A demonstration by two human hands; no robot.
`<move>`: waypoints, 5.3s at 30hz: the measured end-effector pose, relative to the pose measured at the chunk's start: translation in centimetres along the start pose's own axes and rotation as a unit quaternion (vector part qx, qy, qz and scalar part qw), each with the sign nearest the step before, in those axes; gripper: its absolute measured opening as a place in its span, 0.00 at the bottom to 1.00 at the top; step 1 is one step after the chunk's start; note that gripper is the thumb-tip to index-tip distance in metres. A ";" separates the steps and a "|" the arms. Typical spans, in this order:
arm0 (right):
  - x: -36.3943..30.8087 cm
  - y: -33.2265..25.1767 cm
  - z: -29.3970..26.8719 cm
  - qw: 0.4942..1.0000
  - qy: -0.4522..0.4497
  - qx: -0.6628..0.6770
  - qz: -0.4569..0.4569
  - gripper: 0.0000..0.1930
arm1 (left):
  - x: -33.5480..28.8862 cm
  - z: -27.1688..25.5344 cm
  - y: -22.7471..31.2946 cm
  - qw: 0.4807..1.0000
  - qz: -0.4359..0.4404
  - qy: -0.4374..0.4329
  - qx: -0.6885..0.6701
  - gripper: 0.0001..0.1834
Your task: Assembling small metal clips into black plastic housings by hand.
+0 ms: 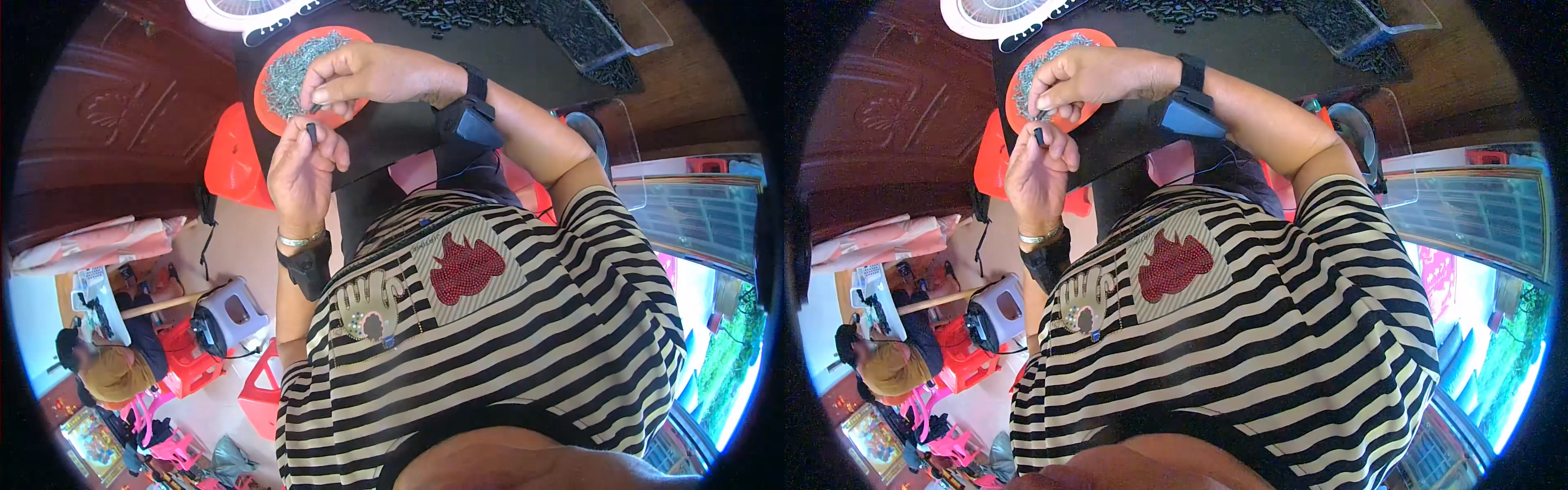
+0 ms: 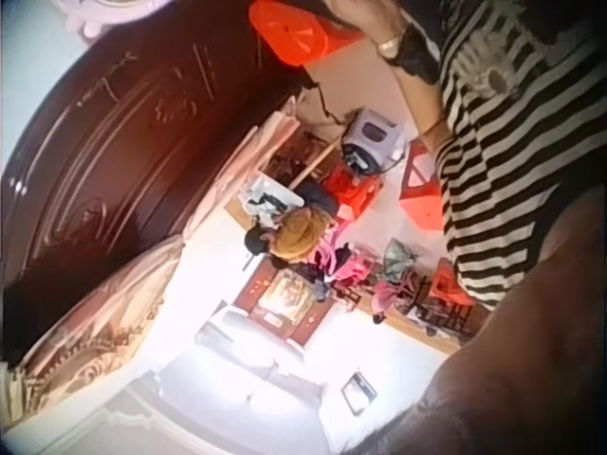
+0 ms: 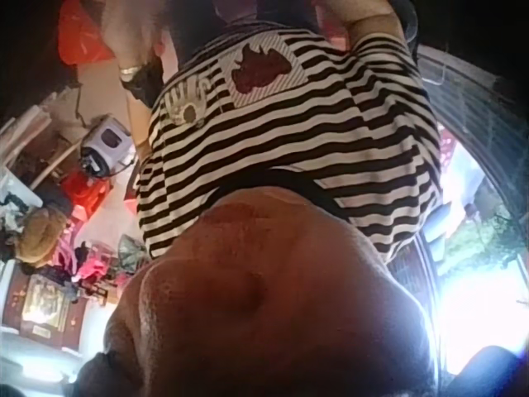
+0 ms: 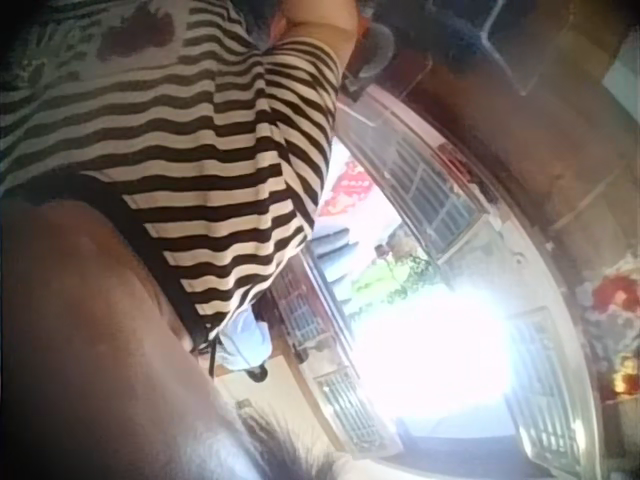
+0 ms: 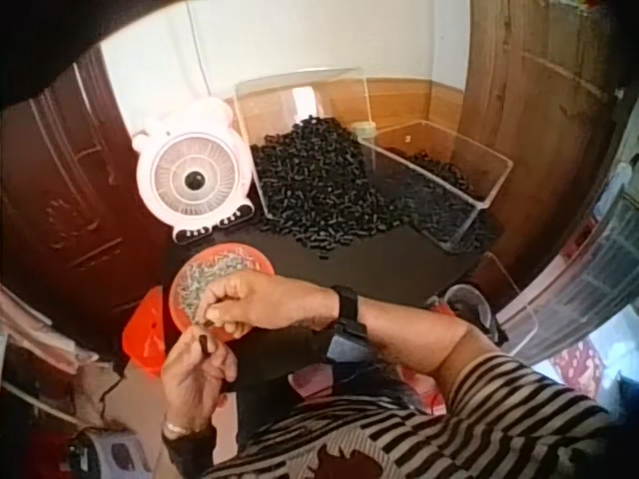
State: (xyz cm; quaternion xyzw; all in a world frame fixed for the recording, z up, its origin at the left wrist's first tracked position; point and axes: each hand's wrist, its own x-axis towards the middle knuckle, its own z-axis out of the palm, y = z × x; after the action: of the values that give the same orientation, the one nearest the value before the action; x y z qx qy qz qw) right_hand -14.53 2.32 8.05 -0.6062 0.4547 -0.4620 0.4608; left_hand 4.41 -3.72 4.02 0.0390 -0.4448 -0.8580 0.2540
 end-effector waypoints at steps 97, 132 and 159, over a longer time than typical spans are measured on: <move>-1.9 1.3 2.9 0.904 0.223 -0.280 -0.233 0.20 | 1.2 1.8 -1.0 0.997 0.050 0.059 0.028 0.14; -3.5 1.1 2.9 0.821 0.320 -0.411 -0.234 0.14 | 2.7 3.3 -2.3 0.997 0.037 0.060 0.028 0.06; -11.4 -10.2 -12.4 0.551 0.537 -0.639 -0.020 0.10 | 2.4 1.3 -1.4 0.998 0.024 0.038 0.040 0.12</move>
State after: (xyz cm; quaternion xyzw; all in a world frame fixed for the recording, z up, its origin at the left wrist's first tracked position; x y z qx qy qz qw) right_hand -27.18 13.38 18.25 -0.3895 0.7806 -0.2990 -0.3867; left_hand 1.41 -3.23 4.07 0.0709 -0.4697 -0.8310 0.2895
